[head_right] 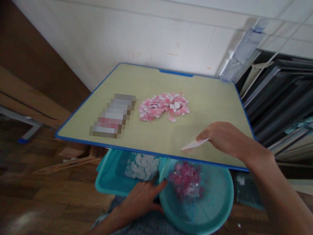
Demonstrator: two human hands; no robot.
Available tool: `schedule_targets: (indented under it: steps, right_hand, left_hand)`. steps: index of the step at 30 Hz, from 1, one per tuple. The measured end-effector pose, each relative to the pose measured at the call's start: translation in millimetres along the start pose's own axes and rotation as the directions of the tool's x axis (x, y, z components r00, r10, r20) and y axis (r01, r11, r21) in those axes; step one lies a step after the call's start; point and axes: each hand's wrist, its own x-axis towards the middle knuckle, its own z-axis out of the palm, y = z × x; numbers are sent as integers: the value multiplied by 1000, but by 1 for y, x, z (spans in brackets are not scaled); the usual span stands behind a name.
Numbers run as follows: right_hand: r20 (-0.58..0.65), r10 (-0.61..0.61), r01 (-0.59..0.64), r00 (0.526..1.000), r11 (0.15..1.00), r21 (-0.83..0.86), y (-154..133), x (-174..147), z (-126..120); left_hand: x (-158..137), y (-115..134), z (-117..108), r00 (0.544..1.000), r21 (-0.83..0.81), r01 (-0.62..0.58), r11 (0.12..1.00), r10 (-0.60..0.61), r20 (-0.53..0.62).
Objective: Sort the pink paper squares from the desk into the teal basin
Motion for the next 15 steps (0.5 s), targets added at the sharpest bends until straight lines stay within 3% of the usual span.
schedule_targets:
  steps: [3, 6, 10, 15]
  right_hand:
    - [57, 37, -38, 998, 999, 29, 5, -12, -1]
    - [118, 146, -151, 982, 988, 32, 11, -16, -6]
    - [100, 276, -285, 956, 954, 96, 25, -13, -18]
    - [102, 274, -292, 956, 918, 269, 49, -6, -23]
  left_hand:
    - [0, 1, -1, 1000, 6, -14, 1000, 15, -12]
    - [0, 1, -1, 999, 19, -26, 999, 26, -37]
    - [0, 0, 1, 999, 36, -24, 999, 26, -42]
    - [1, 0, 2, 997, 33, -26, 999, 28, -66]
